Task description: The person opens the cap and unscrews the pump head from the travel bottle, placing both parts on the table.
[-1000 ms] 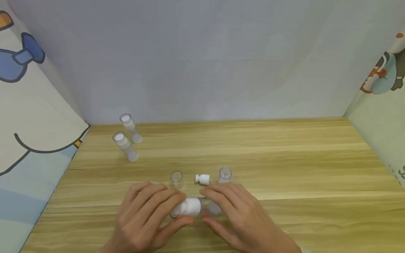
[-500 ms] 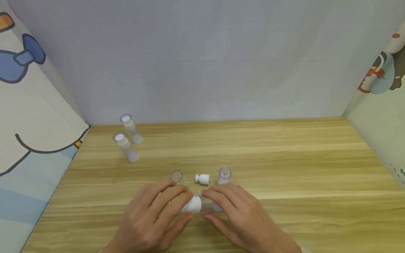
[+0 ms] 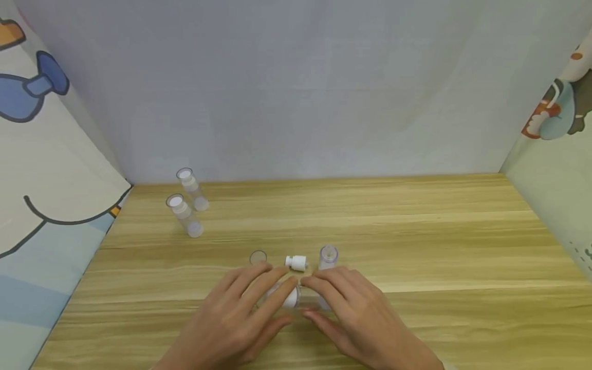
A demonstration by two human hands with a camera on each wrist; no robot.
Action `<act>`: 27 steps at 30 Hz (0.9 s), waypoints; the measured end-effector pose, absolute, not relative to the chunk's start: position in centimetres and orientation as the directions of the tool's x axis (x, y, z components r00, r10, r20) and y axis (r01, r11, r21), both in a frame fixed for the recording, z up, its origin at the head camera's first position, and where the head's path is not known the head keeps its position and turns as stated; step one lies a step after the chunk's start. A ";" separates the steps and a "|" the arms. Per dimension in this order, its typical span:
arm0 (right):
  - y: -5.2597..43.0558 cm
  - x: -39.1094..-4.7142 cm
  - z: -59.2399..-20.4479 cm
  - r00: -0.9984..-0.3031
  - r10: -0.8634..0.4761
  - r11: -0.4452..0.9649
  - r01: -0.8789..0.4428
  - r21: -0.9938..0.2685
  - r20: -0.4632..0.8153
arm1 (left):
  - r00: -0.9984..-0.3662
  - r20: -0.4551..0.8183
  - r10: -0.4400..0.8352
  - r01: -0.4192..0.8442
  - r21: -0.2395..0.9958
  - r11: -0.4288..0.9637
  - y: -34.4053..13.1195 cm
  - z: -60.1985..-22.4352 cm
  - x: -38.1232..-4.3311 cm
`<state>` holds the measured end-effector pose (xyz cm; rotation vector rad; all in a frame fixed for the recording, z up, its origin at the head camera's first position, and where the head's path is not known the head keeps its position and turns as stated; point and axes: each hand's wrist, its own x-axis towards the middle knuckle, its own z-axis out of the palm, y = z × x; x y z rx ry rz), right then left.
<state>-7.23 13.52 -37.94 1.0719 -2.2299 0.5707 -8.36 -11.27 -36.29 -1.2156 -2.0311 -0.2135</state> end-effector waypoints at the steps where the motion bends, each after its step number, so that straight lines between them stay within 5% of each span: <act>1: 13.5 -7.2 -38.0 -0.499 -0.550 0.584 -0.803 -0.119 0.670 | -0.278 0.664 0.694 0.811 -0.225 0.540 -11.3 -36.4 -8.4; 27: 13.7 -6.5 -38.0 -0.572 -0.550 0.629 -0.763 -0.149 0.609 | -0.228 0.699 0.678 0.871 -0.166 0.463 -10.8 -36.7 -8.7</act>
